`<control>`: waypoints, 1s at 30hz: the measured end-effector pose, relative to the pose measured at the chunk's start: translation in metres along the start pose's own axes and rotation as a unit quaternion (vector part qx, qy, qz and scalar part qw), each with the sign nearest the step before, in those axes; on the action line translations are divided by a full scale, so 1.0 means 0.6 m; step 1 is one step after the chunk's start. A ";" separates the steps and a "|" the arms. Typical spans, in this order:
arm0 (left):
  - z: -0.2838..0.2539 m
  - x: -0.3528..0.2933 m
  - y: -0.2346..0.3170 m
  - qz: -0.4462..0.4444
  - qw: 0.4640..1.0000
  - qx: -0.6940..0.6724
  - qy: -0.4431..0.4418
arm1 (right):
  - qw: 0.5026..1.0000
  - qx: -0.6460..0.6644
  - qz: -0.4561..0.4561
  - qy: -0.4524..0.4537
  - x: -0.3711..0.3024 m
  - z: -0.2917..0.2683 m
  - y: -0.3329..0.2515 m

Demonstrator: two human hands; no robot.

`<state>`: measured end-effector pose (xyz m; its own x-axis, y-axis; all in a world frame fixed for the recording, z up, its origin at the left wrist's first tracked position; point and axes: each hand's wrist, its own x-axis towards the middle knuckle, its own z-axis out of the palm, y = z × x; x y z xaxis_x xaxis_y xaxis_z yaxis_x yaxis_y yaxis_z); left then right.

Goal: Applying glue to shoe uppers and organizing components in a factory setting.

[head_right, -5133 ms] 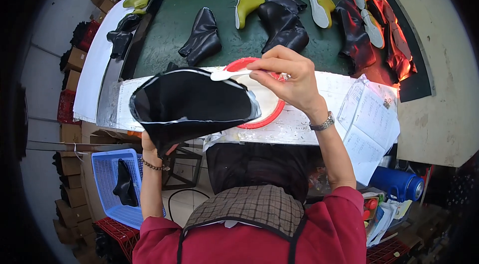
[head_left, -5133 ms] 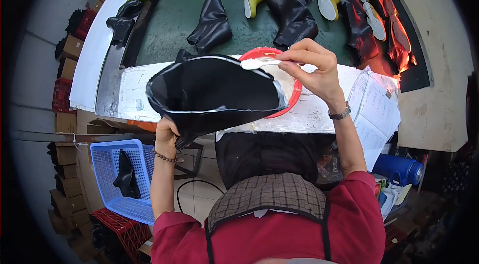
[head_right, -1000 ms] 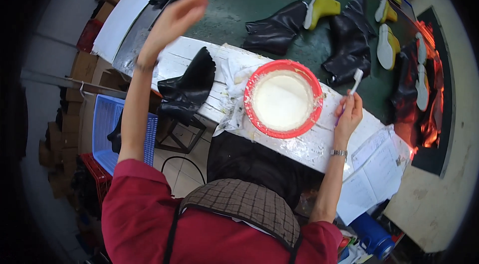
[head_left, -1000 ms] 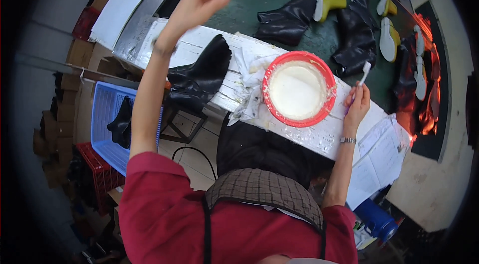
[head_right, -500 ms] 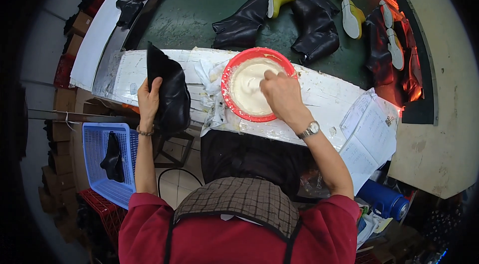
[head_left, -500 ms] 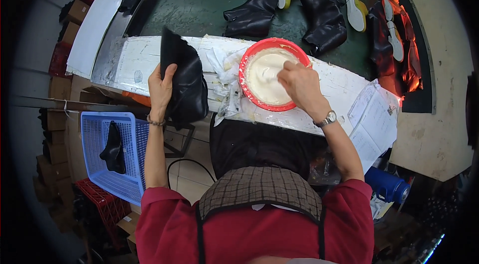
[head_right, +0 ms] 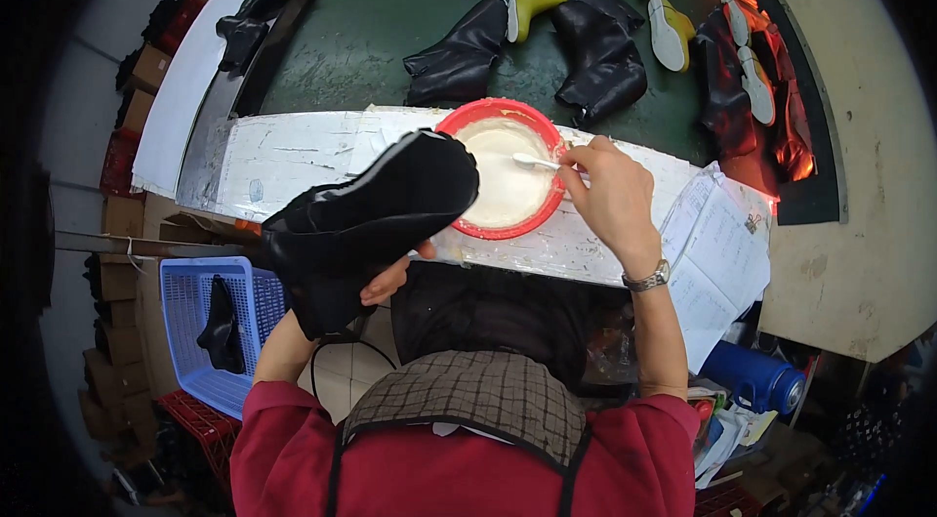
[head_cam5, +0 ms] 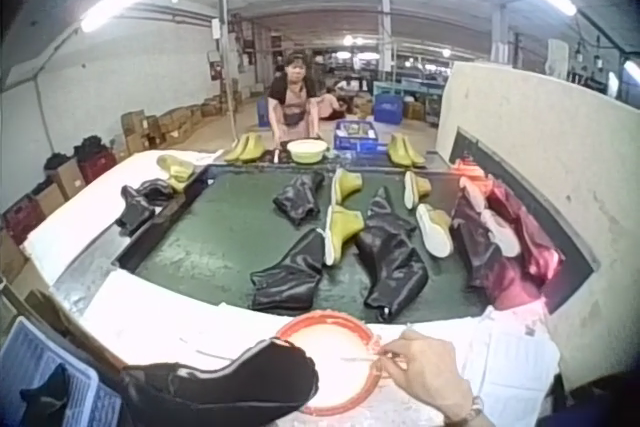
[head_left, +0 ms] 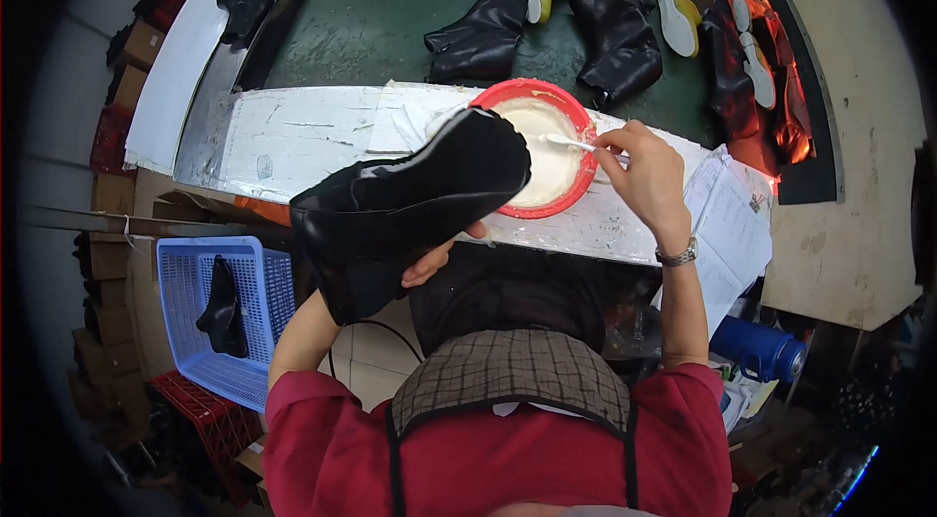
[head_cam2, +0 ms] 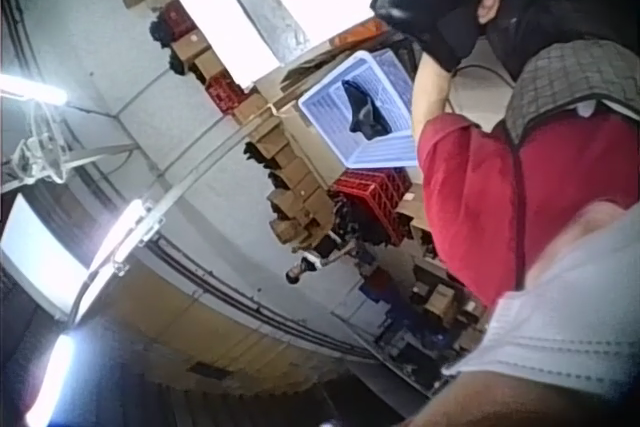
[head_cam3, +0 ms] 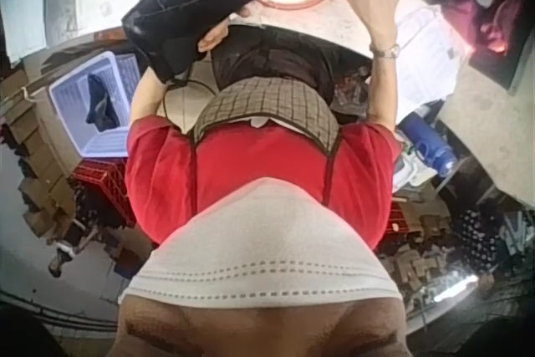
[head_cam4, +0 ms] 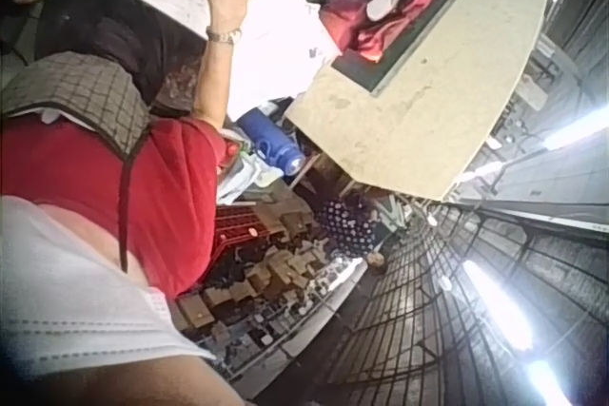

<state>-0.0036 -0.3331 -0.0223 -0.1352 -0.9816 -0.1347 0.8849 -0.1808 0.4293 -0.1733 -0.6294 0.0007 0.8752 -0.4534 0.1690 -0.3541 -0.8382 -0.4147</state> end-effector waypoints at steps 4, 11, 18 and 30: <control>0.028 0.006 -0.021 -0.043 0.933 0.282 0.220 | 0.994 0.107 0.036 0.005 -0.012 -0.006 0.017; 0.022 0.072 -0.036 -0.182 0.937 0.298 0.028 | 0.890 0.423 0.143 -0.096 -0.041 0.014 0.011; 0.062 0.094 -0.044 -0.014 0.990 0.107 0.092 | 0.918 0.363 0.149 -0.054 -0.052 0.022 0.008; 0.070 0.058 0.018 0.056 0.807 0.467 0.357 | 0.990 0.118 0.069 0.029 -0.071 0.010 0.073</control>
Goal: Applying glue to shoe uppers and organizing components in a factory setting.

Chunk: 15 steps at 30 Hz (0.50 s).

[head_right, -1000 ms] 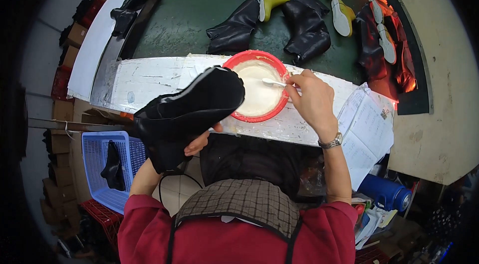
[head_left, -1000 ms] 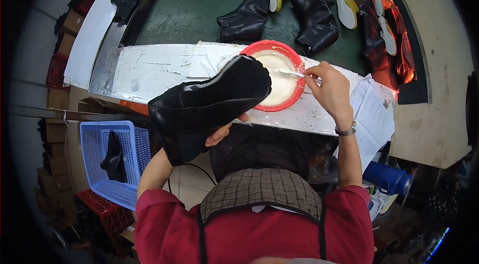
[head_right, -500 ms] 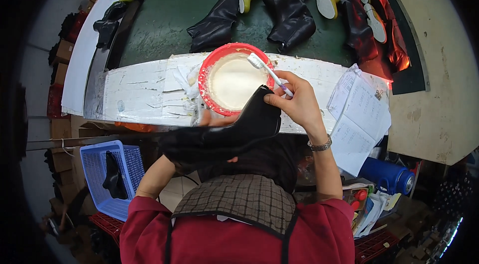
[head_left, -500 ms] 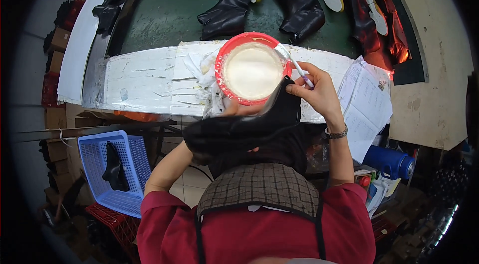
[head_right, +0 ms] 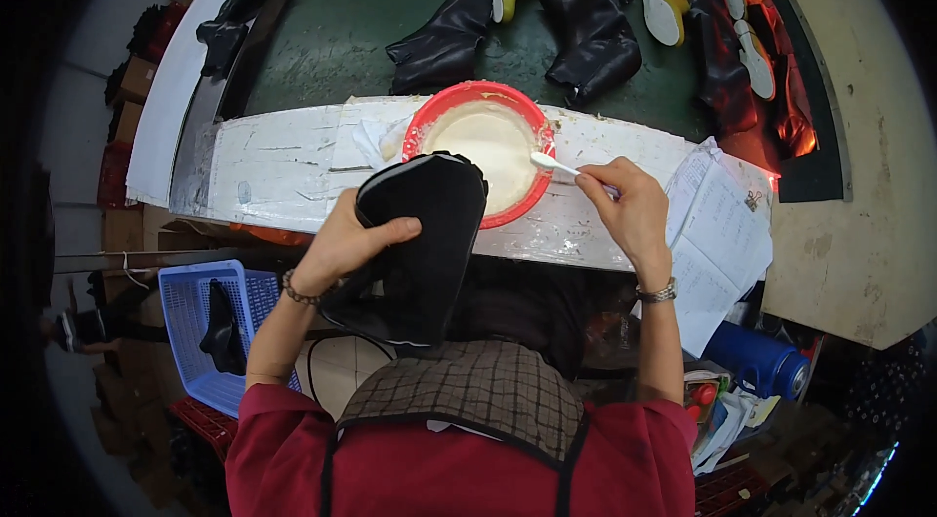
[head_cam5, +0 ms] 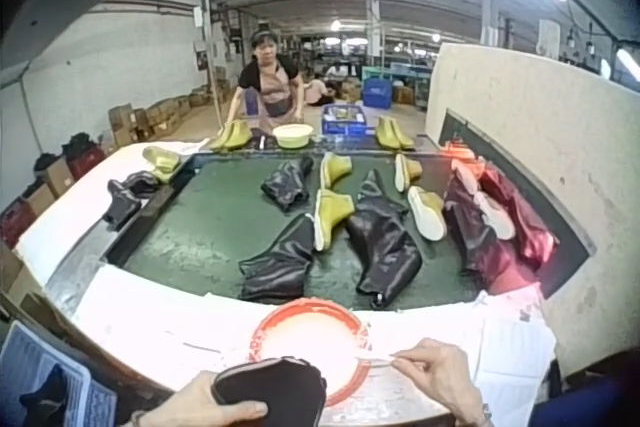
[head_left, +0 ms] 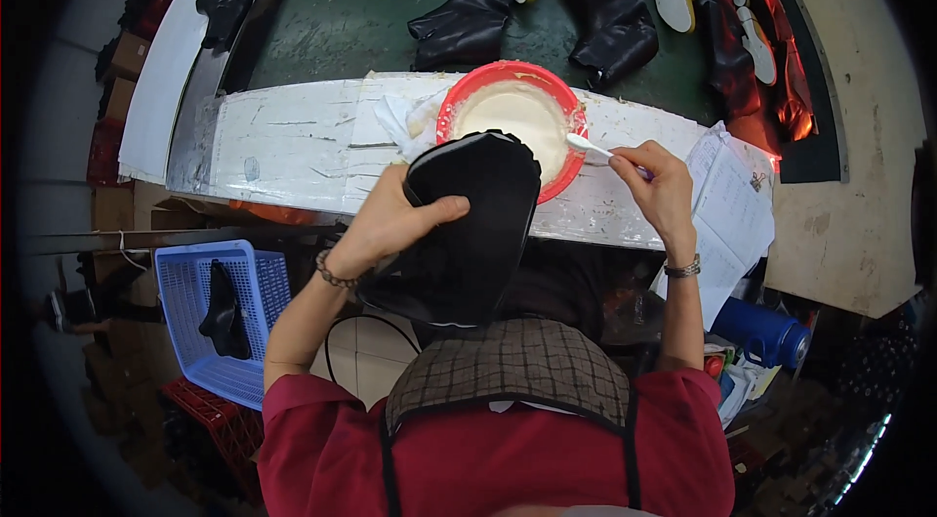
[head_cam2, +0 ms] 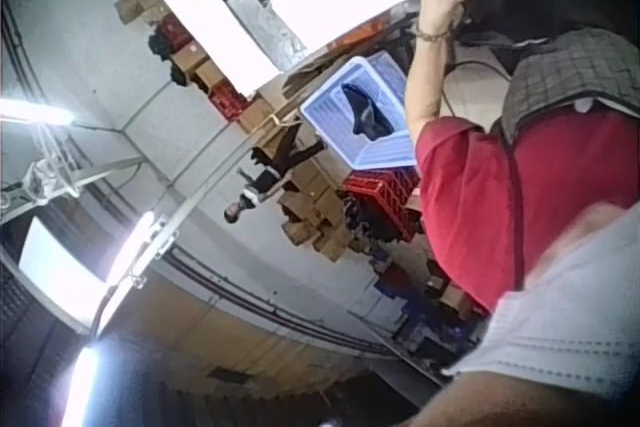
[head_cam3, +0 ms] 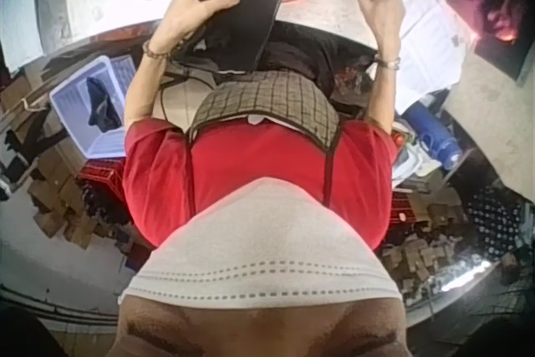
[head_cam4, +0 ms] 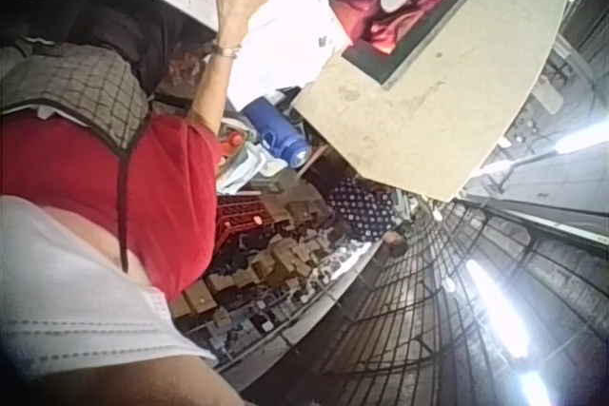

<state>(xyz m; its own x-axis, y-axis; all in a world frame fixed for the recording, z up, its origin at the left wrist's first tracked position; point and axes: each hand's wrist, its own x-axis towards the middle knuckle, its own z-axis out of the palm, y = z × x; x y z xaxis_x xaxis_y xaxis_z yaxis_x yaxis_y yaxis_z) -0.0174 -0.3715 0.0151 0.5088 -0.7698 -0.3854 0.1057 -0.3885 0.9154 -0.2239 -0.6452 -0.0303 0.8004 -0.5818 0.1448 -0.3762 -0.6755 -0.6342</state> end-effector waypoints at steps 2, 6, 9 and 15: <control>-0.015 0.002 0.014 -0.029 0.999 0.041 0.001 | 0.997 0.070 -0.027 0.020 0.011 -0.006 -0.009; -0.024 0.003 0.049 -0.045 0.990 0.127 -0.045 | 0.968 0.203 -0.149 0.018 0.042 -0.010 -0.067; -0.016 -0.005 0.075 -0.018 0.995 0.097 -0.030 | 0.956 0.128 -0.263 -0.014 0.064 -0.017 -0.087; -0.035 -0.017 0.094 0.035 0.993 0.034 0.109 | 0.958 0.105 -0.264 0.044 0.057 -0.002 -0.096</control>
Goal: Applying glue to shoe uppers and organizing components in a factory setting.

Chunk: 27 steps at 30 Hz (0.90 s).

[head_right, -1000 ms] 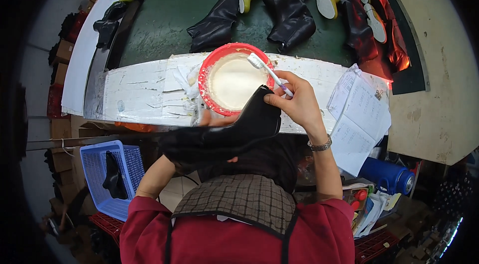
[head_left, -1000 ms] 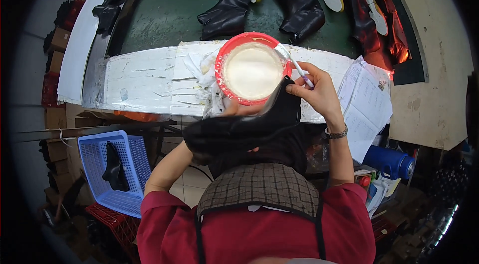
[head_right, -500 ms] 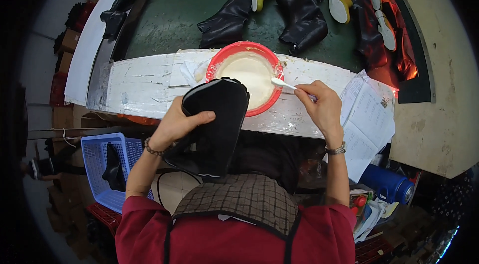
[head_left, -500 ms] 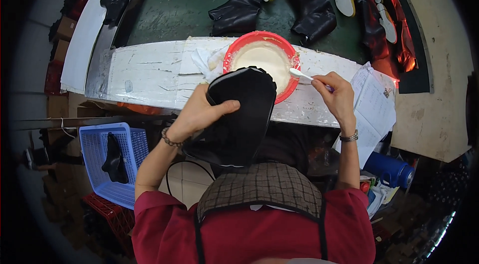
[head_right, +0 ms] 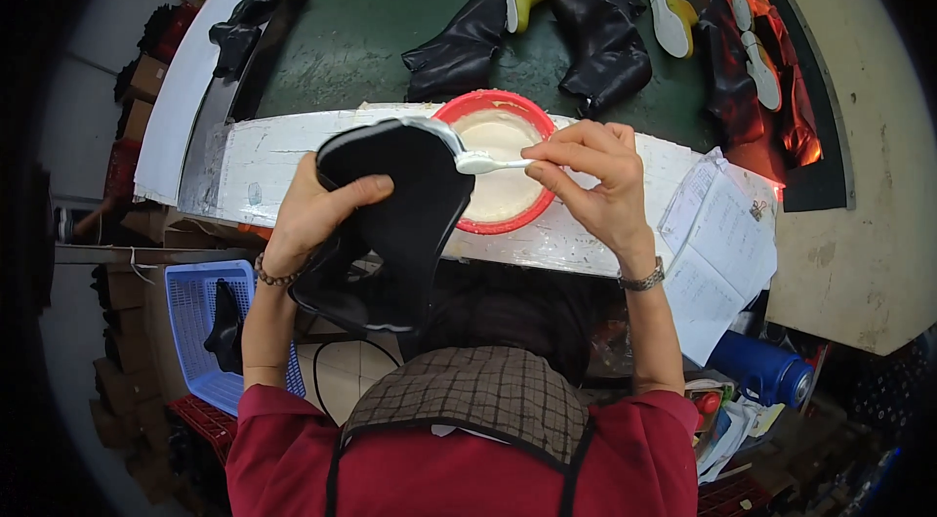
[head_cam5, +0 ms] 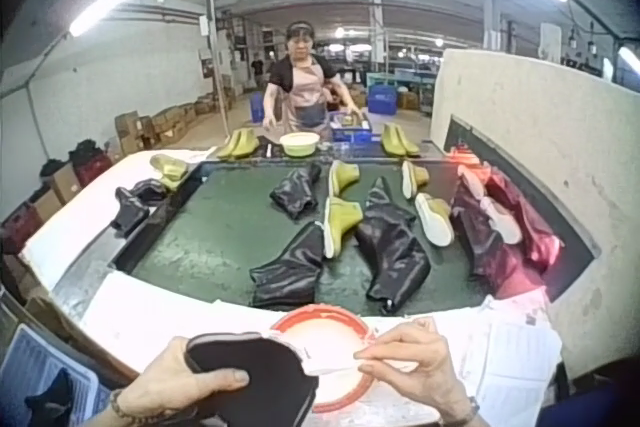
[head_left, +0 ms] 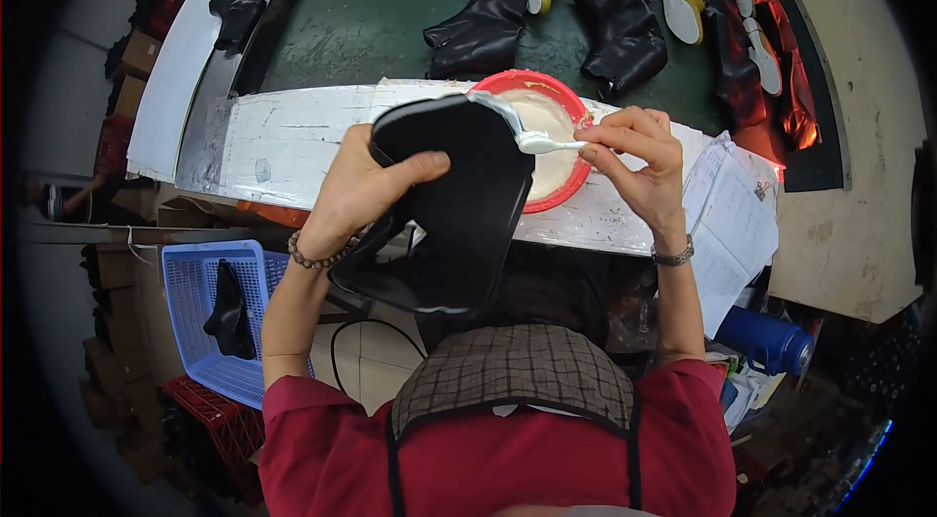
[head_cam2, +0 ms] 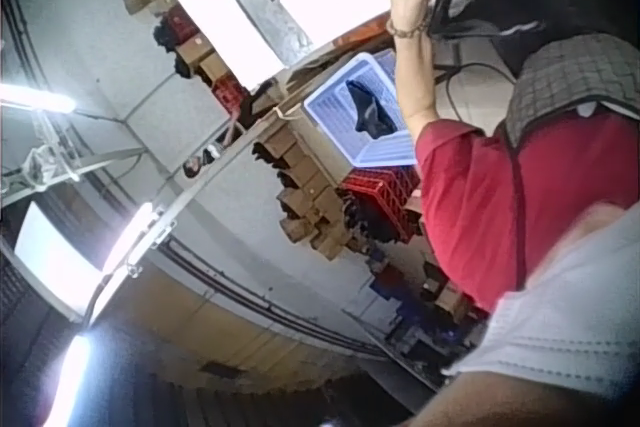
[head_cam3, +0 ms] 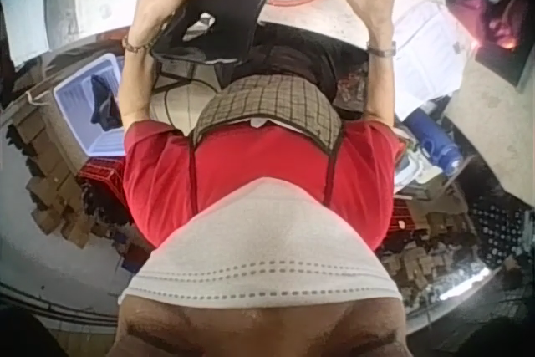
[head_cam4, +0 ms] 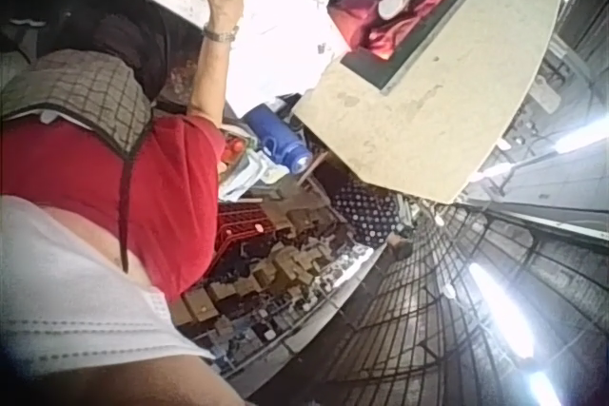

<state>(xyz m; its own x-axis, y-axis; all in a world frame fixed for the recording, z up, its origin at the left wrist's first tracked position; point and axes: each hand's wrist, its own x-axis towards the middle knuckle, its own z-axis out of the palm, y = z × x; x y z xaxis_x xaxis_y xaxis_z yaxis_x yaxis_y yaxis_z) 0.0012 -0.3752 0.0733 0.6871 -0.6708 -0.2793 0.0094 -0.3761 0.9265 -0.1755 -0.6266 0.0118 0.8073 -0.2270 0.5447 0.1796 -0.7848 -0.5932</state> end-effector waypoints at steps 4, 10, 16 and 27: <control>-0.007 0.005 -0.008 0.106 0.989 -0.045 0.088 | 0.999 -0.011 -0.005 0.032 -0.006 0.028 -0.023; -0.020 0.014 -0.013 0.176 0.965 -0.041 0.189 | 0.998 0.054 0.026 0.022 -0.003 0.060 -0.036; -0.069 0.053 -0.045 0.251 0.819 0.304 0.418 | 0.985 -0.091 0.150 0.006 0.007 0.057 -0.007; -0.137 0.076 -0.238 0.070 0.908 0.409 0.063 | 0.967 -0.197 0.153 -0.054 -0.021 0.015 0.016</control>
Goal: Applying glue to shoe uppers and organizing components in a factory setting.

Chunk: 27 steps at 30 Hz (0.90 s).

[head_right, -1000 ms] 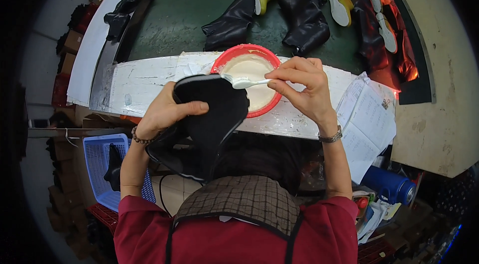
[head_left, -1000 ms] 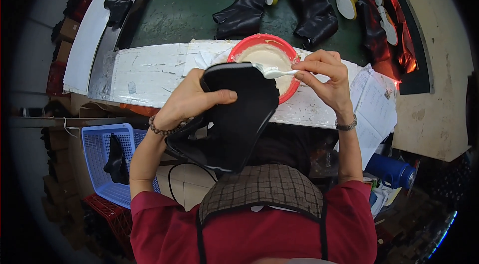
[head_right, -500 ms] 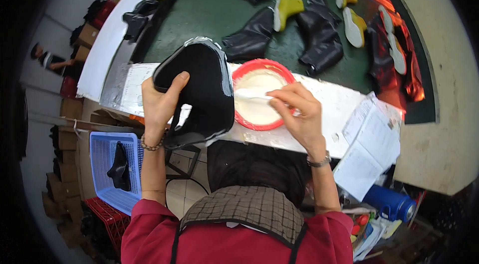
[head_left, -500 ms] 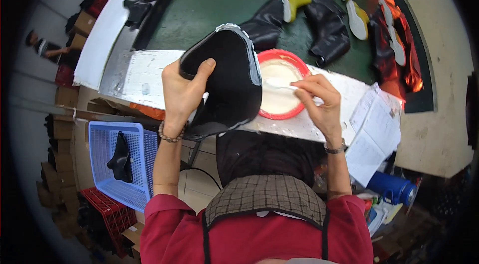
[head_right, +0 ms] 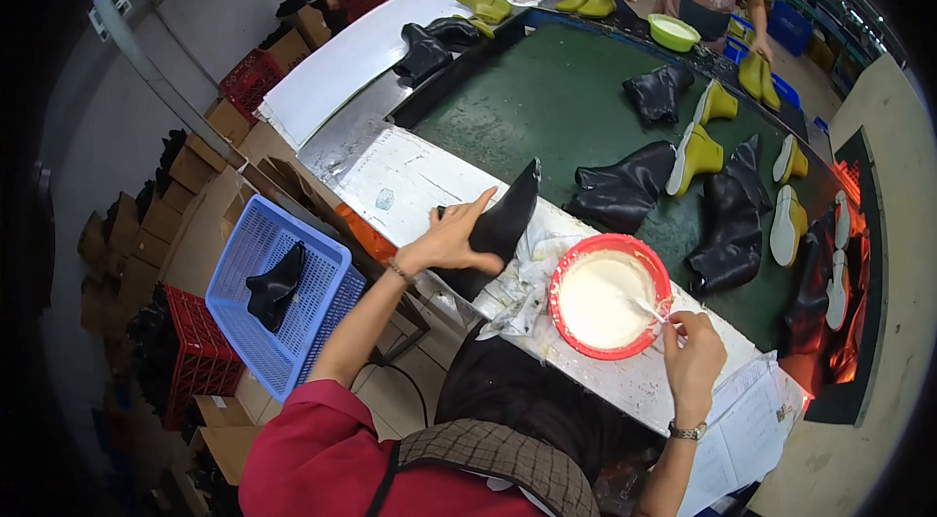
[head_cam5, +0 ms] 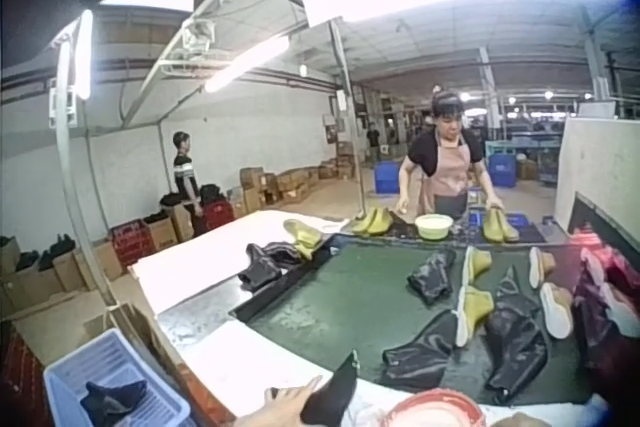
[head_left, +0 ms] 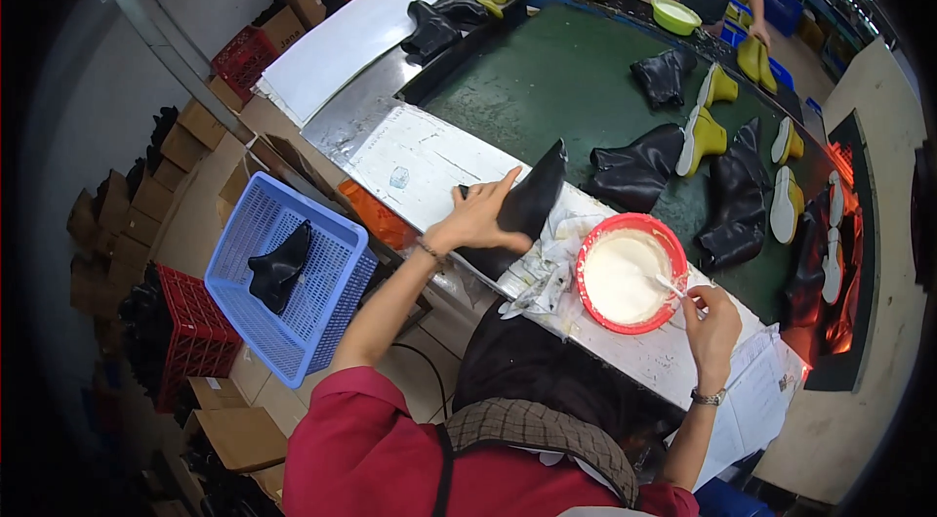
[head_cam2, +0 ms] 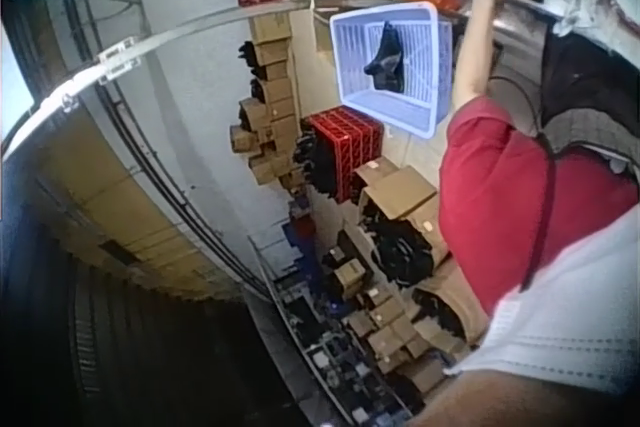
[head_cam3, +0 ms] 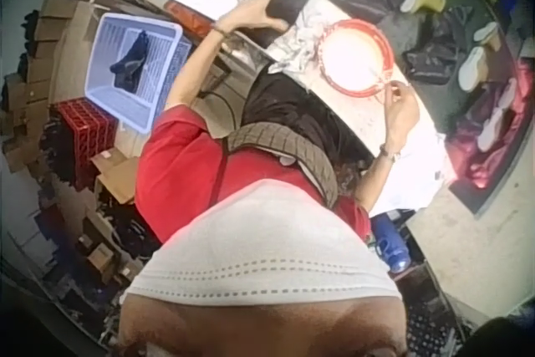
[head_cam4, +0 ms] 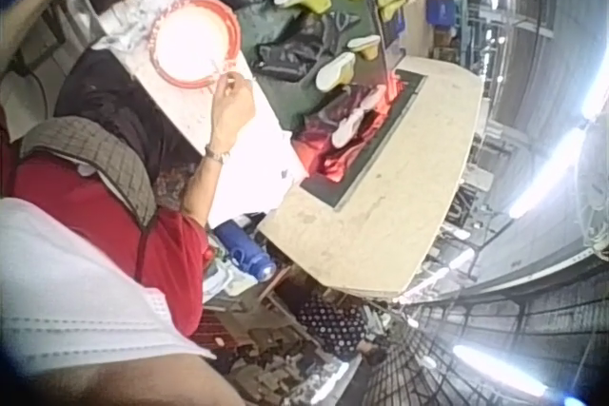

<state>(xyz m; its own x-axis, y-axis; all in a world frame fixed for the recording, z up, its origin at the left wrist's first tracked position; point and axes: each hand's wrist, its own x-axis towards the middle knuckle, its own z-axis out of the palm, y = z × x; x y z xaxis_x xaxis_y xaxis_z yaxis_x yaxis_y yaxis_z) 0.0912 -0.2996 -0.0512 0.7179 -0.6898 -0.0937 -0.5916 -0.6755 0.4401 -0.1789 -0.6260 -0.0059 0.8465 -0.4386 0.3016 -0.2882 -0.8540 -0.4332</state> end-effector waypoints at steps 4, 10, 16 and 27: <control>-0.022 -0.054 -0.012 0.021 0.990 0.111 -0.089 | 0.993 0.048 0.101 -0.041 -0.014 -0.022 0.026; -0.015 -0.045 -0.043 0.129 0.984 0.104 -0.061 | 0.988 0.125 0.087 -0.015 -0.035 0.007 0.059; 0.004 -0.036 -0.068 0.153 0.985 0.058 0.048 | 0.983 0.145 0.110 -0.024 -0.043 0.013 0.056; 0.006 -0.054 0.065 0.183 0.944 -0.114 0.251 | 0.970 0.211 0.088 0.081 -0.049 0.006 0.016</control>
<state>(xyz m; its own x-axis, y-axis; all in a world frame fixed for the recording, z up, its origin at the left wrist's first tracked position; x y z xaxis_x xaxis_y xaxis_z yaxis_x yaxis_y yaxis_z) 0.0435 -0.3043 -0.0346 0.5986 -0.6172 0.5106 -0.7797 -0.3028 0.5481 -0.2052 -0.6203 -0.0221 0.7095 -0.6347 0.3063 -0.1839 -0.5863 -0.7889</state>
